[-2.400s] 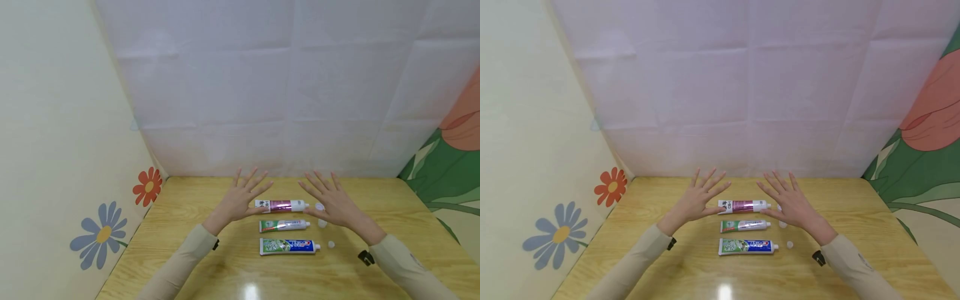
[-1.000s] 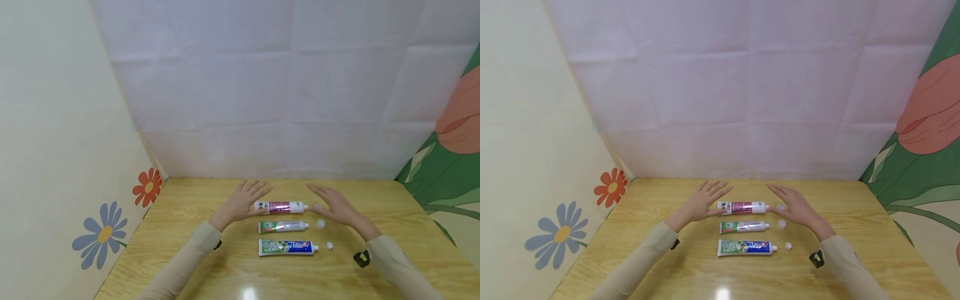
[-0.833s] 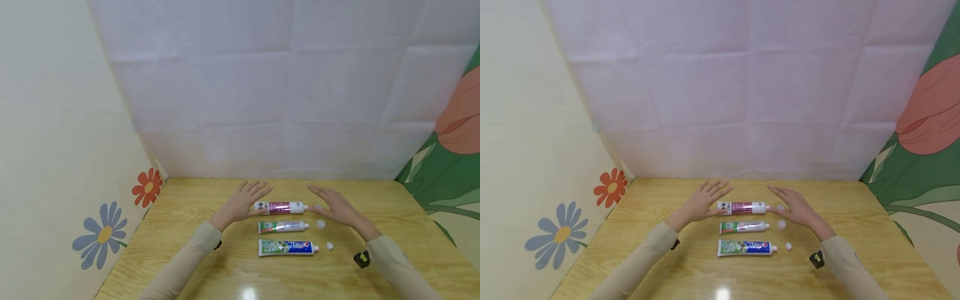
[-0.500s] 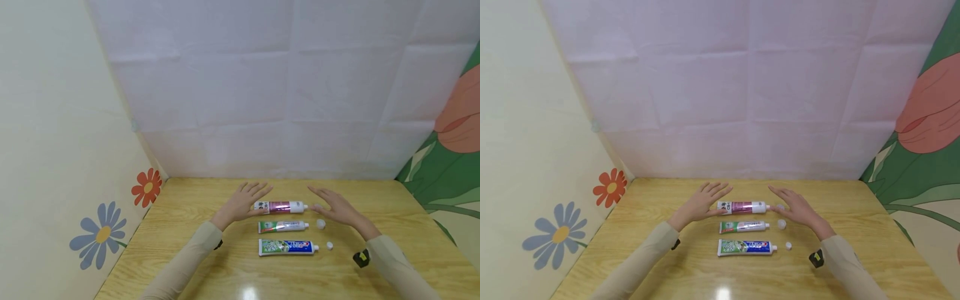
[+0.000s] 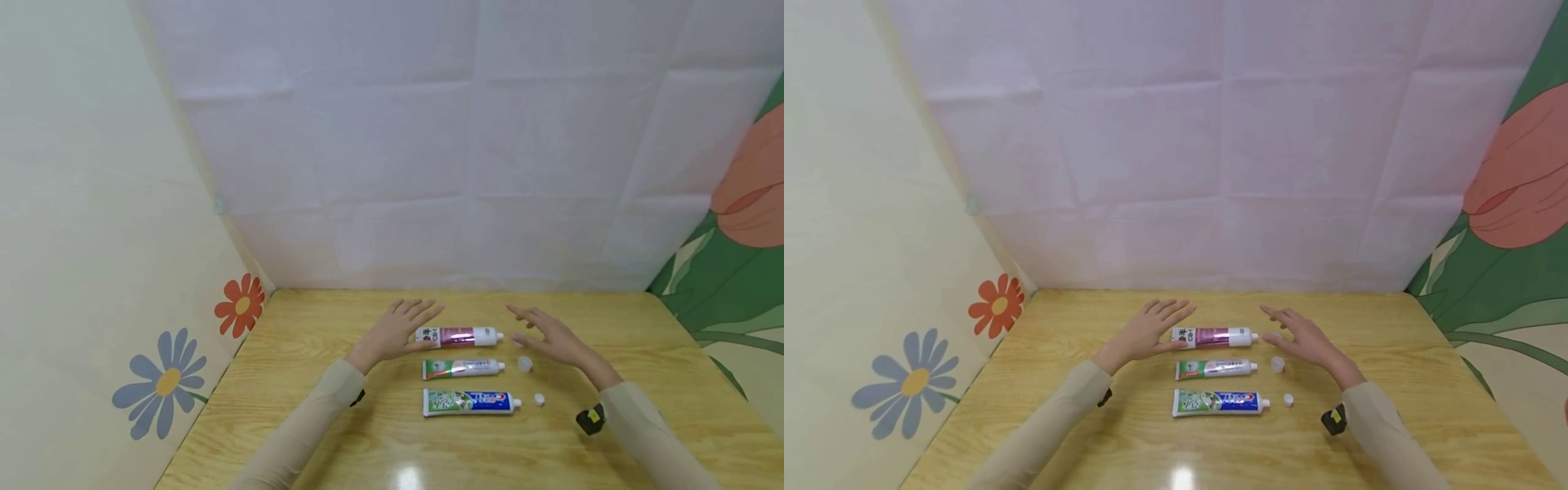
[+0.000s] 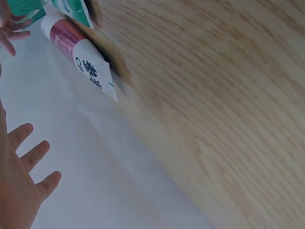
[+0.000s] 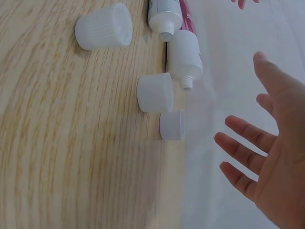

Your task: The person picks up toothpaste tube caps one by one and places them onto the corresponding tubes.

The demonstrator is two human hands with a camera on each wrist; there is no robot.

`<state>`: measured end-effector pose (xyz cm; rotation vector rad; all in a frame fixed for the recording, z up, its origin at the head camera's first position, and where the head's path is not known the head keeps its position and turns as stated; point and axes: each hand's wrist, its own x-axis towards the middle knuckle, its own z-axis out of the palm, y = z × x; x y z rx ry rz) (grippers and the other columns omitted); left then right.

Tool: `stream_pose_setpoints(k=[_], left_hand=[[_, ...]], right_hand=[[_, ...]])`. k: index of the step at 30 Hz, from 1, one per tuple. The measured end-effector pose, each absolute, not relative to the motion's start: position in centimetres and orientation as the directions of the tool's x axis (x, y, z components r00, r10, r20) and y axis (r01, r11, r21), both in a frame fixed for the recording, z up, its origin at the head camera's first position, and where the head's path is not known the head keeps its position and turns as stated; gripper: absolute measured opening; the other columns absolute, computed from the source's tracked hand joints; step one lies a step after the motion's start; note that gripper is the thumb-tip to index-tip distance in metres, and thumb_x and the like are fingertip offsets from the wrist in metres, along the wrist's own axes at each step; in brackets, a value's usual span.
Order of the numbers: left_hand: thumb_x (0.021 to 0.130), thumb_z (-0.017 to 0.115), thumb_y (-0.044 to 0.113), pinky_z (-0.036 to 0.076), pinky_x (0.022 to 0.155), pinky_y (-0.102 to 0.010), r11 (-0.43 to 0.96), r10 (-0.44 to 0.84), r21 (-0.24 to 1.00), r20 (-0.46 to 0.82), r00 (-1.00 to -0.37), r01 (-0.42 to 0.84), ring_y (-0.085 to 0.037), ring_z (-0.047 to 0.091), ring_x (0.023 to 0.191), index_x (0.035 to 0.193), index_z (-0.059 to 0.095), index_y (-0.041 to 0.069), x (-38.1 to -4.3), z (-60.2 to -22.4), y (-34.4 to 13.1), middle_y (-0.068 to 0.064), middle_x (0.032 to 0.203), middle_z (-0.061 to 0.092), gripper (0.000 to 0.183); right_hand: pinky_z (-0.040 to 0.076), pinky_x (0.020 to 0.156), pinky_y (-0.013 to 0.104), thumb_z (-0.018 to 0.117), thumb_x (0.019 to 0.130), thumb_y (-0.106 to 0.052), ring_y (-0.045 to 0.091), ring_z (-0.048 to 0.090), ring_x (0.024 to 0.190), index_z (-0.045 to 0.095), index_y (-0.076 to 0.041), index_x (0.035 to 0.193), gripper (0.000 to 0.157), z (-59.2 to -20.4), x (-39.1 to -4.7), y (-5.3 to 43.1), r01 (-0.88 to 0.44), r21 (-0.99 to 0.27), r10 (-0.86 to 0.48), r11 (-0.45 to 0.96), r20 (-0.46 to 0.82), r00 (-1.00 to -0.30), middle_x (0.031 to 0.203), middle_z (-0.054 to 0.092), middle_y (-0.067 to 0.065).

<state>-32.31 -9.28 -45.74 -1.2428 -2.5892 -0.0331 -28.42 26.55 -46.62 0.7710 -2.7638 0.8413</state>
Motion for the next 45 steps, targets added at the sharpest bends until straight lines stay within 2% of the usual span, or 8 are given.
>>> stream_pose_setpoints(k=[7, 15, 20, 28, 37, 45], left_hand=[[0.088, 0.055, 0.049, 0.021, 0.111, -0.051, 0.625, 0.768, -0.08, 0.236, -0.595, 0.776, -0.029, 0.031, 0.135, 0.149, 0.017, 0.021, -32.6, -45.8, -9.1, -0.003, 0.153, 0.023, 0.077], [0.09, 0.049, 0.054, 0.02, 0.112, -0.048, 0.64, 0.764, -0.097, 0.184, -0.619, 0.762, -0.026, 0.028, 0.137, 0.15, 0.005, 0.028, -33.1, -46.3, -9.0, 0.0, 0.154, 0.018, 0.078], [0.091, 0.047, 0.054, 0.02, 0.112, -0.048, 0.644, 0.762, -0.092, 0.163, -0.626, 0.76, -0.027, 0.029, 0.136, 0.15, 0.004, 0.028, -33.4, -46.6, -8.9, -0.001, 0.154, 0.018, 0.078], [0.091, 0.048, 0.053, 0.026, 0.109, -0.05, 0.633, 0.771, -0.07, 0.149, -0.619, 0.771, -0.03, 0.034, 0.133, 0.15, 0.009, 0.022, -33.4, -46.9, -8.4, -0.007, 0.151, 0.026, 0.077], [0.091, 0.047, 0.053, 0.032, 0.105, -0.053, 0.639, 0.767, -0.055, 0.121, -0.631, 0.767, -0.032, 0.036, 0.131, 0.15, 0.01, 0.02, -33.5, -47.2, -8.2, -0.009, 0.15, 0.028, 0.078], [0.092, 0.042, 0.056, 0.031, 0.105, -0.053, 0.643, 0.765, -0.042, 0.083, -0.639, 0.764, -0.031, 0.036, 0.131, 0.15, 0.009, 0.02, -34.1, -47.3, -8.0, -0.008, 0.151, 0.027, 0.076]], right_hand=[[0.048, 0.077, 0.053, 0.057, 0.091, -0.037, 0.031, 0.055, 0.1, 0.036, -0.014, 0.143, 0.06, -46.9, -28.8, 26.9, -0.468, -0.526, -0.404, 0.711, 0.24, -0.883, 0.121, 0.053, 0.017], [0.05, 0.073, 0.043, 0.057, 0.092, -0.03, 0.029, 0.057, 0.095, 0.037, -0.009, 0.142, 0.058, -47.0, -28.9, 27.2, -0.46, -0.591, -0.419, 0.663, 0.216, -0.882, 0.12, 0.052, 0.023], [0.05, 0.07, 0.038, 0.058, 0.092, -0.027, 0.028, 0.057, 0.092, 0.037, -0.005, 0.141, 0.057, -47.2, -29.0, 27.3, -0.45, -0.604, -0.422, 0.658, 0.198, -0.885, 0.117, 0.052, 0.024], [0.051, 0.075, 0.045, 0.06, 0.091, -0.023, 0.029, 0.059, 0.087, 0.042, 0.003, 0.134, 0.054, -47.2, -28.8, 27.3, -0.412, -0.592, -0.39, 0.693, 0.173, -0.904, 0.109, 0.054, 0.025], [0.051, 0.074, 0.043, 0.062, 0.089, -0.024, 0.029, 0.059, 0.085, 0.047, 0.004, 0.13, 0.052, -48.1, -29.1, 27.3, -0.37, -0.607, -0.359, 0.703, 0.146, -0.922, 0.105, 0.057, 0.024], [0.051, 0.077, 0.045, 0.064, 0.088, -0.023, 0.03, 0.06, 0.085, 0.049, 0.006, 0.126, 0.05, -48.7, -29.5, 27.3, -0.304, -0.648, -0.305, 0.698, 0.114, -0.945, 0.099, 0.059, 0.019]])
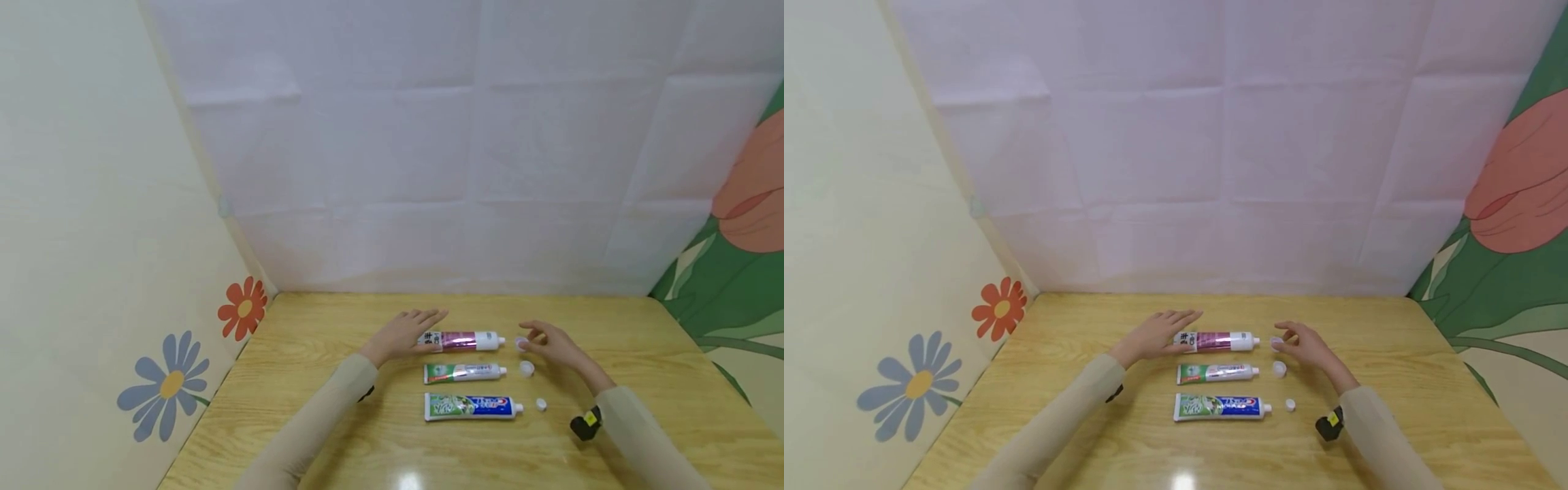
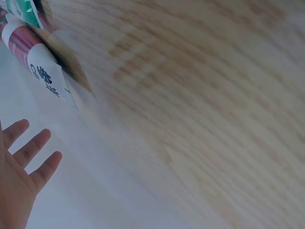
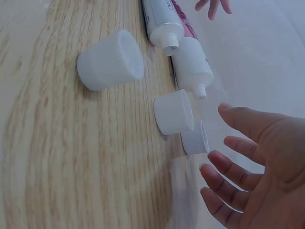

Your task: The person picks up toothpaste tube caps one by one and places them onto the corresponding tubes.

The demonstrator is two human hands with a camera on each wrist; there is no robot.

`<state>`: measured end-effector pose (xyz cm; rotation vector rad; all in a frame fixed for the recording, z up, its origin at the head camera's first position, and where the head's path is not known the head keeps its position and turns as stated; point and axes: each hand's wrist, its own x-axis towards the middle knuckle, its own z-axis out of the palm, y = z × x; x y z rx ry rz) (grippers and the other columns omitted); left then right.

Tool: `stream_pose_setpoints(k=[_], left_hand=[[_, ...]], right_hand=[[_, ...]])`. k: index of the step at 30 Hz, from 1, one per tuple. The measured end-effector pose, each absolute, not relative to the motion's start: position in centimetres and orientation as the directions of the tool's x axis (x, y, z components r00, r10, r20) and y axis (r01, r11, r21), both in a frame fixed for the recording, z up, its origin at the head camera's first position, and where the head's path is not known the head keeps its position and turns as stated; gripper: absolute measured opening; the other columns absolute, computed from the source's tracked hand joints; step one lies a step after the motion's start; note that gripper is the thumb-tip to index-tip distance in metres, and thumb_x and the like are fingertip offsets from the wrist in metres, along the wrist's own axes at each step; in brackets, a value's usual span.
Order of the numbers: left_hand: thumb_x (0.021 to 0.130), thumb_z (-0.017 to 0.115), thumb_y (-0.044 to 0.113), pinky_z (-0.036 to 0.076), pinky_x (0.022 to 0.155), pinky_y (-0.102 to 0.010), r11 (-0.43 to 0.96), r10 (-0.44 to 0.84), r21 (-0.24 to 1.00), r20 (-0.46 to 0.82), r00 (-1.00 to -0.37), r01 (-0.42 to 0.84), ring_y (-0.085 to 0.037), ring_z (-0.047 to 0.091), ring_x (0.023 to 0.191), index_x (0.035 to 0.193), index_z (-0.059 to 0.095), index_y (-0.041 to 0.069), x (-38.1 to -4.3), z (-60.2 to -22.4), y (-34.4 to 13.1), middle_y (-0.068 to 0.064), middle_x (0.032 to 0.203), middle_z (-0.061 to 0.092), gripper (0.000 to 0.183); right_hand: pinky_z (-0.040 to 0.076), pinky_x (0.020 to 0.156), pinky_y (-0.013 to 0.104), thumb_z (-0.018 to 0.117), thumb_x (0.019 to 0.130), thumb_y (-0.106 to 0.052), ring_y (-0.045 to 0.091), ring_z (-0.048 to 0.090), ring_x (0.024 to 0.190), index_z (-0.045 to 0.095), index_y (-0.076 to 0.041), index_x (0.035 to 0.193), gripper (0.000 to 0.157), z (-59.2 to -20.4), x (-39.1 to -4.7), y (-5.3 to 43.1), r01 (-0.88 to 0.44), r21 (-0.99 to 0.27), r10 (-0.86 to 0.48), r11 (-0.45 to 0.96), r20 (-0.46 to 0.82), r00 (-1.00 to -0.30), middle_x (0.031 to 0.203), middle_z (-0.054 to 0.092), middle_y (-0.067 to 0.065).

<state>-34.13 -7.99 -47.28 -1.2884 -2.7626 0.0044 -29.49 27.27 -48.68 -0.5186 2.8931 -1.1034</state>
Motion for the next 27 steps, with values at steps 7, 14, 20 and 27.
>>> stream_pose_setpoints(k=[7, 14, 20, 27], left_hand=[[0.091, 0.042, 0.057, 0.031, 0.105, -0.054, 0.64, 0.767, -0.022, 0.062, -0.638, 0.768, -0.031, 0.035, 0.132, 0.15, 0.007, 0.023, -34.5, -47.6, -7.7, -0.008, 0.15, 0.028, 0.076], [0.09, 0.04, 0.06, 0.03, 0.106, -0.053, 0.647, 0.763, -0.031, 0.04, -0.645, 0.762, -0.03, 0.035, 0.132, 0.15, 0.009, 0.022, -34.7, -48.0, -7.4, -0.007, 0.151, 0.028, 0.077], [0.091, 0.037, 0.061, 0.028, 0.108, -0.051, 0.649, 0.761, -0.033, 0.016, -0.649, 0.76, -0.027, 0.034, 0.133, 0.15, 0.004, 0.025, -34.7, -48.3, -7.1, -0.004, 0.151, 0.026, 0.076], [0.091, 0.034, 0.062, 0.027, 0.109, -0.05, 0.648, 0.761, -0.043, -0.004, -0.649, 0.76, -0.027, 0.033, 0.134, 0.15, 0.004, 0.026, -34.8, -48.6, -7.0, -0.004, 0.152, 0.025, 0.076]], right_hand=[[0.051, 0.077, 0.044, 0.065, 0.087, -0.023, 0.029, 0.06, 0.086, 0.049, 0.006, 0.126, 0.052, -49.1, -29.7, 27.5, -0.28, -0.672, -0.297, 0.686, 0.093, -0.95, 0.098, 0.059, 0.019], [0.05, 0.076, 0.041, 0.068, 0.084, -0.021, 0.029, 0.059, 0.088, 0.049, 0.006, 0.126, 0.053, -49.5, -29.8, 27.5, -0.26, -0.683, -0.285, 0.683, 0.079, -0.955, 0.097, 0.058, 0.017], [0.048, 0.072, 0.034, 0.069, 0.083, -0.019, 0.027, 0.057, 0.088, 0.051, 0.006, 0.125, 0.052, -49.4, -29.5, 27.4, -0.246, -0.695, -0.277, 0.675, 0.07, -0.958, 0.095, 0.057, 0.016], [0.048, 0.074, 0.037, 0.07, 0.082, -0.02, 0.029, 0.055, 0.09, 0.052, 0.005, 0.124, 0.052, -49.5, -29.3, 27.4, -0.218, -0.712, -0.267, 0.667, 0.045, -0.963, 0.096, 0.056, 0.016]])
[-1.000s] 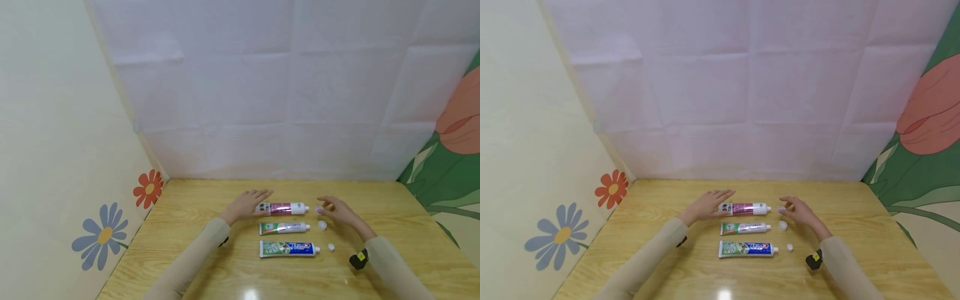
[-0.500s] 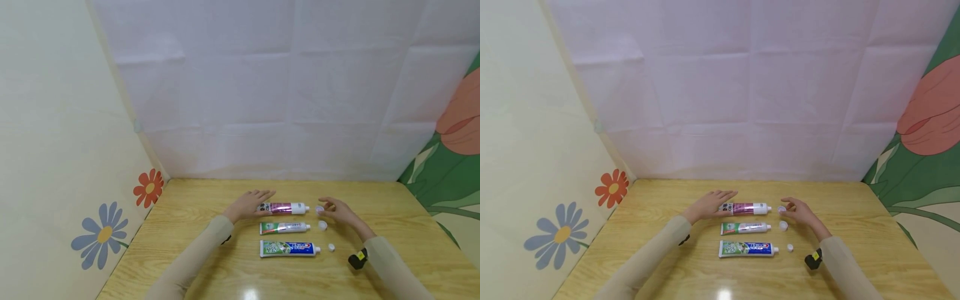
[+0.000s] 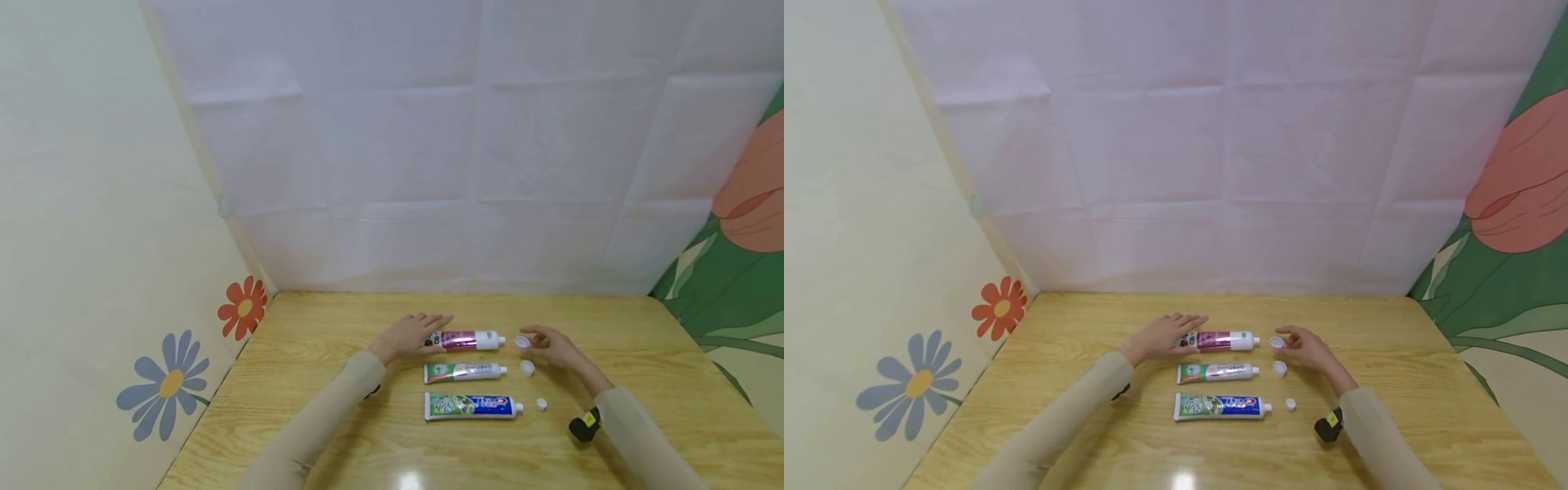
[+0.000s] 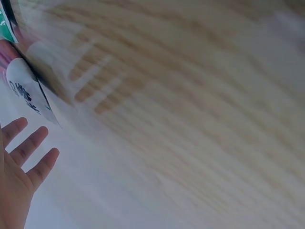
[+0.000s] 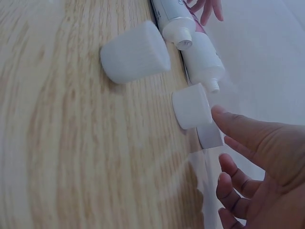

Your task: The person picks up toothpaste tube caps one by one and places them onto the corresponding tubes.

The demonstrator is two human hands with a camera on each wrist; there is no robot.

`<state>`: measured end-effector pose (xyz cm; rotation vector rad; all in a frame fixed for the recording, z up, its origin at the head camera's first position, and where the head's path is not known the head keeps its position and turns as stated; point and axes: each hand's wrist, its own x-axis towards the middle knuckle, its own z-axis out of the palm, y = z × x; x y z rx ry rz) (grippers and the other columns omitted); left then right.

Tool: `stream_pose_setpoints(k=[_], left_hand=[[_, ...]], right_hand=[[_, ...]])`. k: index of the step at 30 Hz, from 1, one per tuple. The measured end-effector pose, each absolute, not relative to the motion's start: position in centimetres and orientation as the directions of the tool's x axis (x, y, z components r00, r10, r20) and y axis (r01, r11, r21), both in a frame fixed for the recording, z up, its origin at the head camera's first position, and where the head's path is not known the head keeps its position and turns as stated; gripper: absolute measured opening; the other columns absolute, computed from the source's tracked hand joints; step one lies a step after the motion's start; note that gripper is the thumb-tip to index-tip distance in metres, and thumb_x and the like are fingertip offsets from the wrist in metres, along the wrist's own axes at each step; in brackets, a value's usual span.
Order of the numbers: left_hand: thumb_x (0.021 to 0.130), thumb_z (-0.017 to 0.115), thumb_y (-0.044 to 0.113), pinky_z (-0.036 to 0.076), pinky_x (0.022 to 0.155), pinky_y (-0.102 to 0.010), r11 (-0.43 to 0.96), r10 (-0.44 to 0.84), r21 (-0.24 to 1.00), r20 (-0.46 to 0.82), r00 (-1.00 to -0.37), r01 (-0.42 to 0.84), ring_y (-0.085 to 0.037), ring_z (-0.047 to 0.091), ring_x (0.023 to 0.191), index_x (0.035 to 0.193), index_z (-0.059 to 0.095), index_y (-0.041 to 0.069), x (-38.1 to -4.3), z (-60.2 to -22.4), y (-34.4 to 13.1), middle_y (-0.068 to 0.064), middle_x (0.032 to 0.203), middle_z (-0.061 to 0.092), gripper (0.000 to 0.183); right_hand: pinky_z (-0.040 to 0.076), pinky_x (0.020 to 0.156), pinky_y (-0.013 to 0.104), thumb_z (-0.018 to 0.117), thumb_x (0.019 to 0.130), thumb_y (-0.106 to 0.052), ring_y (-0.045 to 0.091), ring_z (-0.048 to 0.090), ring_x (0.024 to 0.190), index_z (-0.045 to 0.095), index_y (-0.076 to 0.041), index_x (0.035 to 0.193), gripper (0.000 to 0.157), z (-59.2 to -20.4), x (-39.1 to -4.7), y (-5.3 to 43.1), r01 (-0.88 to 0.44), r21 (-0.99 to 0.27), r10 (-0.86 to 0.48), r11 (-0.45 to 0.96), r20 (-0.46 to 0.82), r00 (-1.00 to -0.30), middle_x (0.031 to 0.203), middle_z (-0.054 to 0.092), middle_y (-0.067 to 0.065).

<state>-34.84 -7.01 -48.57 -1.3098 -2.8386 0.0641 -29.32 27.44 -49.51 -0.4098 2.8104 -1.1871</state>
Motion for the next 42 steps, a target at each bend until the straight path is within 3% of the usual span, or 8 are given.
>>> stream_pose_setpoints(k=[8, 16, 42], left_hand=[[0.09, 0.028, 0.066, 0.026, 0.11, -0.046, 0.651, 0.756, -0.072, -0.035, -0.654, 0.756, -0.025, 0.033, 0.134, 0.15, 0.004, 0.027, -34.9, -49.0, -6.7, -0.002, 0.151, 0.026, 0.075], [0.09, 0.03, 0.065, 0.029, 0.11, -0.042, 0.638, 0.762, -0.113, -0.043, -0.646, 0.761, -0.023, 0.035, 0.133, 0.15, 0.008, 0.026, -34.8, -49.1, -6.4, -0.001, 0.149, 0.031, 0.075], [0.088, 0.025, 0.069, 0.036, 0.105, -0.036, 0.595, 0.783, -0.217, -0.061, -0.619, 0.774, -0.017, 0.042, 0.125, 0.149, 0.02, 0.025, -35.5, -49.8, -5.3, 0.002, 0.139, 0.043, 0.075]], right_hand=[[0.045, 0.071, 0.031, 0.068, 0.084, -0.02, 0.026, 0.053, 0.09, 0.053, 0.003, 0.124, 0.049, -49.8, -29.3, 27.5, -0.18, -0.731, -0.258, 0.658, 0.005, -0.966, 0.099, 0.056, 0.015], [0.045, 0.07, 0.031, 0.069, 0.083, -0.016, 0.019, 0.053, 0.082, 0.055, 0.007, 0.12, 0.045, -50.1, -29.3, 27.3, -0.223, -0.732, -0.271, 0.643, 0.054, -0.961, 0.091, 0.059, 0.011], [0.042, 0.069, 0.028, 0.07, 0.082, -0.026, 0.015, 0.05, 0.08, 0.061, 0.0, 0.112, 0.041, -50.5, -29.6, 26.9, -0.209, -0.672, -0.218, 0.711, 0.072, -0.973, 0.088, 0.057, 0.006]])
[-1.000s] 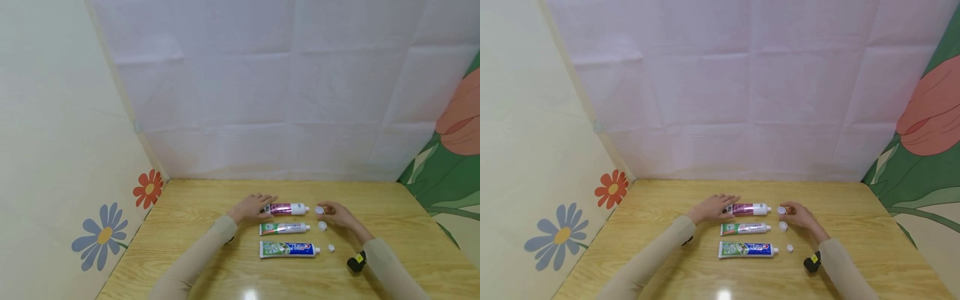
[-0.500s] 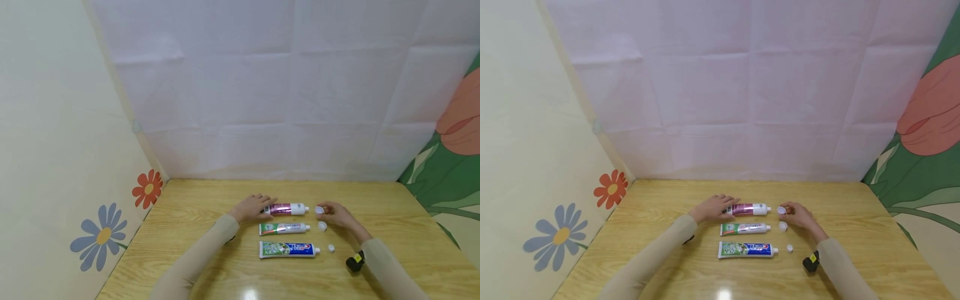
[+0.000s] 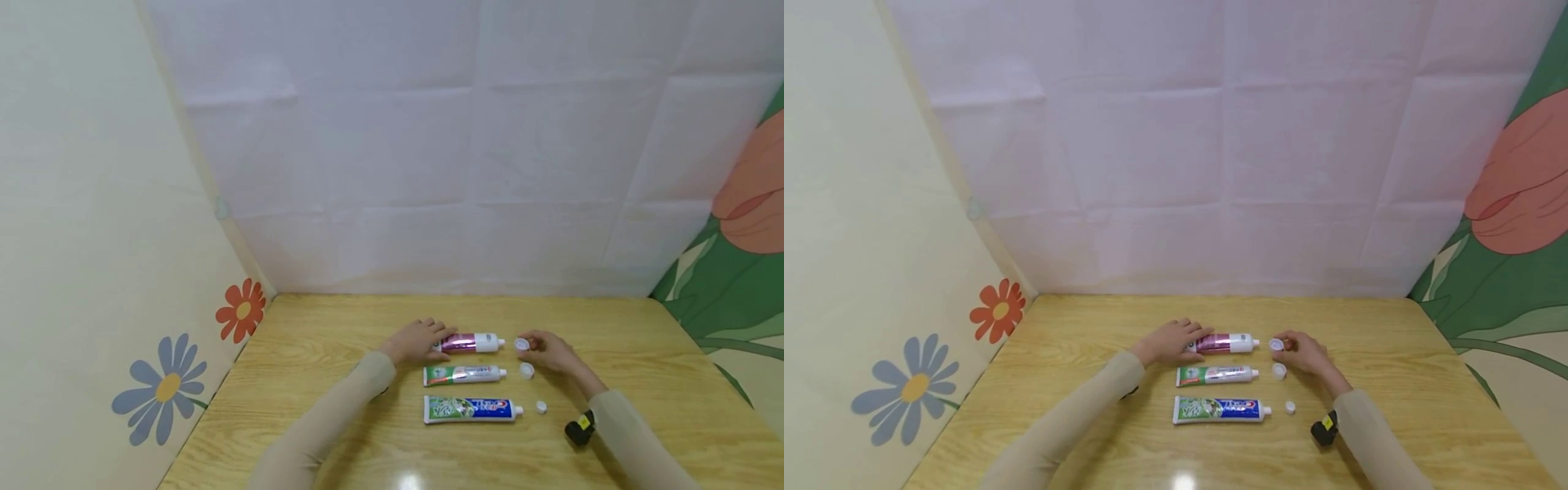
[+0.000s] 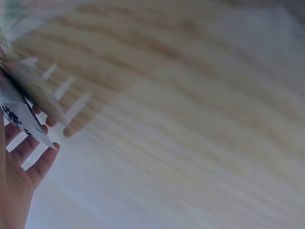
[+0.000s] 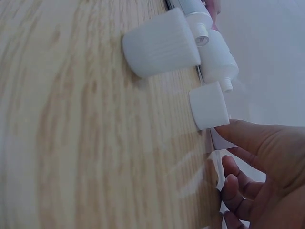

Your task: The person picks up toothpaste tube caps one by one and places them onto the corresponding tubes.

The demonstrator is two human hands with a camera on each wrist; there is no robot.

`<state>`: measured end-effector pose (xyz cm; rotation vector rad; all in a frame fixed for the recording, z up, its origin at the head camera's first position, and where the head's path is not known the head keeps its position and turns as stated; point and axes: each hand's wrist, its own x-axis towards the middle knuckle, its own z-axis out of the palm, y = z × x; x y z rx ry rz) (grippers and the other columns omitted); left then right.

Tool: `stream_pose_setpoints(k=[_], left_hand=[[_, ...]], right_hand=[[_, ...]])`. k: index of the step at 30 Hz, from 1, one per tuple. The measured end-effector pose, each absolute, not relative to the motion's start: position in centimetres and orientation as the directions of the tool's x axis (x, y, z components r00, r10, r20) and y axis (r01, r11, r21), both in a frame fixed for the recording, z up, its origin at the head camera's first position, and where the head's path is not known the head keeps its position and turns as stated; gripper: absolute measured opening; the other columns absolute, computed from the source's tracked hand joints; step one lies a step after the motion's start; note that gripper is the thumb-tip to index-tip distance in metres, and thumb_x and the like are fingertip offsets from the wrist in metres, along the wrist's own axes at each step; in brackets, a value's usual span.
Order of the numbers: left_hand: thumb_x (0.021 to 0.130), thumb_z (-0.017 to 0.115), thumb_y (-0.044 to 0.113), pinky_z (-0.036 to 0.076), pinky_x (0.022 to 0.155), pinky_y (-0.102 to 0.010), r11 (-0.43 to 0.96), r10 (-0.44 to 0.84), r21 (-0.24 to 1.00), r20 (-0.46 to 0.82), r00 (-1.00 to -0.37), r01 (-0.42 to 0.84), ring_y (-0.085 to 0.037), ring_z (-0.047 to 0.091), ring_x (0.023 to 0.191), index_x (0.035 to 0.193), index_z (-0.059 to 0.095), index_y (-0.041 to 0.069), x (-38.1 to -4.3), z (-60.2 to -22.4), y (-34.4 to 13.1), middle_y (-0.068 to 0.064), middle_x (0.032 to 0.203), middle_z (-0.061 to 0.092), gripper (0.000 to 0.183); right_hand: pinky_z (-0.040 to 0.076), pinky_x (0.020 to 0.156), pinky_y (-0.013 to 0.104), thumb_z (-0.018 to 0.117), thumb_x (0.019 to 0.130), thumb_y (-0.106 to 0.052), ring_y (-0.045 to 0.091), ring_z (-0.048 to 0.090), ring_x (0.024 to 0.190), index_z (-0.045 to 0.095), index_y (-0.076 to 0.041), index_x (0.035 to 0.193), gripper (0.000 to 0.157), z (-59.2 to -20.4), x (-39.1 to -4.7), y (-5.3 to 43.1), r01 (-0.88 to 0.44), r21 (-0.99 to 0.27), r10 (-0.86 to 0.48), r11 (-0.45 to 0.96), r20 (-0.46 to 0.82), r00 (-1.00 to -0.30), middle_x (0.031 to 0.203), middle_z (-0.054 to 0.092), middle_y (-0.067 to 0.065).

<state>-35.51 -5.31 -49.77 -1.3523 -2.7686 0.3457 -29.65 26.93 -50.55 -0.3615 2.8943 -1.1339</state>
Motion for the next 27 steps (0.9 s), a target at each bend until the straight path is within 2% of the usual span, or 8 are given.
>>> stream_pose_setpoints(k=[8, 17, 27], left_hand=[[0.09, 0.03, 0.065, 0.04, 0.1, -0.031, 0.586, 0.795, -0.202, -0.046, -0.605, 0.785, -0.015, 0.045, 0.118, 0.148, 0.023, 0.022, -35.51, -50.01, -5.07, 0.002, 0.132, 0.047, 0.073], [0.091, 0.032, 0.062, 0.041, 0.1, -0.029, 0.572, 0.811, -0.171, -0.03, -0.585, 0.802, -0.014, 0.046, 0.116, 0.146, 0.027, 0.021, -36.04, -50.37, -5.13, 0.001, 0.13, 0.048, 0.069], [0.092, 0.041, 0.055, 0.044, 0.095, -0.027, 0.569, 0.819, -0.107, -0.011, -0.574, 0.815, -0.014, 0.049, 0.109, 0.142, 0.034, 0.019, -36.07, -50.49, -4.73, 0.001, 0.124, 0.049, 0.062]], right_hand=[[0.04, 0.069, 0.029, 0.069, 0.083, -0.028, 0.016, 0.049, 0.079, 0.063, -0.003, 0.11, 0.037, -50.68, -29.75, 27.08, -0.214, -0.645, -0.216, 0.734, 0.077, -0.973, 0.087, 0.057, 0.004], [0.04, 0.069, 0.029, 0.069, 0.083, -0.028, 0.016, 0.051, 0.079, 0.063, -0.003, 0.109, 0.036, -50.71, -29.88, 27.04, -0.214, -0.646, -0.219, 0.733, 0.074, -0.973, 0.087, 0.057, 0.004], [0.04, 0.068, 0.028, 0.068, 0.084, -0.028, 0.016, 0.05, 0.079, 0.064, -0.005, 0.109, 0.034, -50.68, -29.99, 27.1, -0.184, -0.656, -0.202, 0.732, 0.05, -0.978, 0.087, 0.057, 0.004]])
